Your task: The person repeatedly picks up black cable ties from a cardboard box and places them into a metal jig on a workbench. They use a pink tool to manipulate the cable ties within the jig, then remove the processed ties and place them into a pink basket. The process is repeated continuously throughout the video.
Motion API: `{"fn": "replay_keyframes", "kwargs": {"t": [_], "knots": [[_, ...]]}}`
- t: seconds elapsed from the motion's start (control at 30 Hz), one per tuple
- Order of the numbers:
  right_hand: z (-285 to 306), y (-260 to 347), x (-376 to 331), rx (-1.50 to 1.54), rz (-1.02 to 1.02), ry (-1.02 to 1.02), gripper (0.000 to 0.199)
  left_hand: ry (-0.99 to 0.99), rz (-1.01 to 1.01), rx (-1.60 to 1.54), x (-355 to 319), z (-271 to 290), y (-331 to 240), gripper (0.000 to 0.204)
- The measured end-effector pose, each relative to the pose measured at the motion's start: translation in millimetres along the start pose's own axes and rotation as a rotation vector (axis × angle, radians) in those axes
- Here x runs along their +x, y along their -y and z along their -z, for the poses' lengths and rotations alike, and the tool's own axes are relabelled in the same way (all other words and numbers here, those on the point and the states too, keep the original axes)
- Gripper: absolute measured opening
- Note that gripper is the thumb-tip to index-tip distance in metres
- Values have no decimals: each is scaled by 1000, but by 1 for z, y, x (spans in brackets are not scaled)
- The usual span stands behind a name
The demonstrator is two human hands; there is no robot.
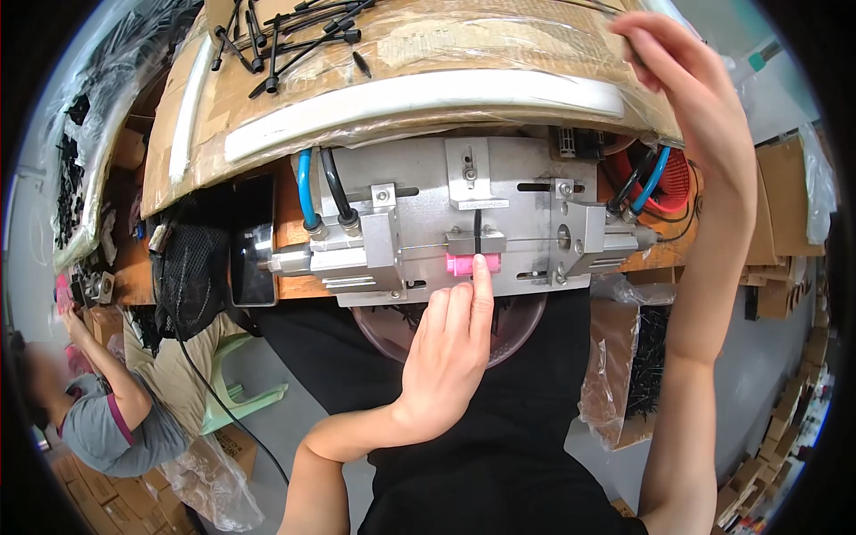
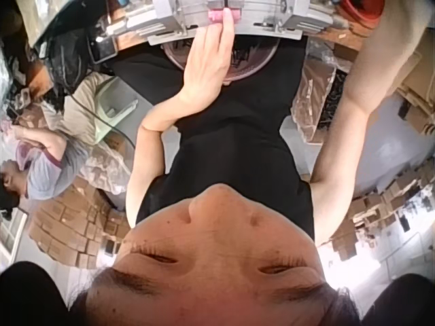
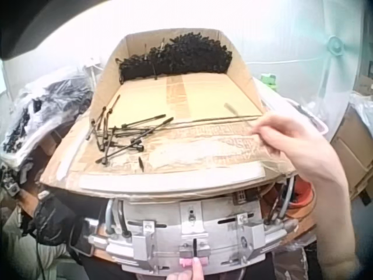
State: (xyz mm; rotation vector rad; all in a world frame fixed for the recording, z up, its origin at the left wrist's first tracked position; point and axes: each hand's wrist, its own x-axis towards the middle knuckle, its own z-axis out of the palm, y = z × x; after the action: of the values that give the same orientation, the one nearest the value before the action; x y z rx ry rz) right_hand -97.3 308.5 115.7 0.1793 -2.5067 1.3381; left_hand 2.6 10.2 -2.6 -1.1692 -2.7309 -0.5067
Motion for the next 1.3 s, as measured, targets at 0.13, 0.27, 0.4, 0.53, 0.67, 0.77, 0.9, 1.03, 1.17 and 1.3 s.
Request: {"fn": "replay_keyframes", "kwargs": {"t": [0.13, 0.27, 0.4, 0.53, 0.67, 0.77, 0.9, 1.03, 1.17, 1.3], "knots": [[-38, 26, -83, 567, -39, -185, 19, 61, 4, -122, 6, 20, 8, 72], [-117, 44, -148, 43, 217, -111, 30, -245, 88, -106, 43, 79, 40, 77], [-180, 19, -184, -135, 210, -192, 49, -473, 83, -15, 68, 106, 48, 58], [-198, 13, -182, -287, 200, -187, 58, -482, 97, -60, 62, 111, 47, 53], [-200, 20, -180, -308, 181, -160, 60, -433, 151, -66, 50, 112, 53, 54], [-195, 24, -176, -314, 184, -138, 60, -454, 209, -70, 43, 118, 63, 56], [-168, 45, -161, -452, 135, -7, 63, -494, 208, -110, 45, 120, 100, 49], [-138, 76, -71, -550, 454, -84, 44, -504, 268, -81, 61, 145, 160, 27], [-146, 86, 48, -776, 337, 64, 28, -444, 182, -124, 127, 157, 233, 23], [-152, 82, 94, -779, 202, 379, 23, -338, 85, -31, 166, 143, 288, 36]]}}
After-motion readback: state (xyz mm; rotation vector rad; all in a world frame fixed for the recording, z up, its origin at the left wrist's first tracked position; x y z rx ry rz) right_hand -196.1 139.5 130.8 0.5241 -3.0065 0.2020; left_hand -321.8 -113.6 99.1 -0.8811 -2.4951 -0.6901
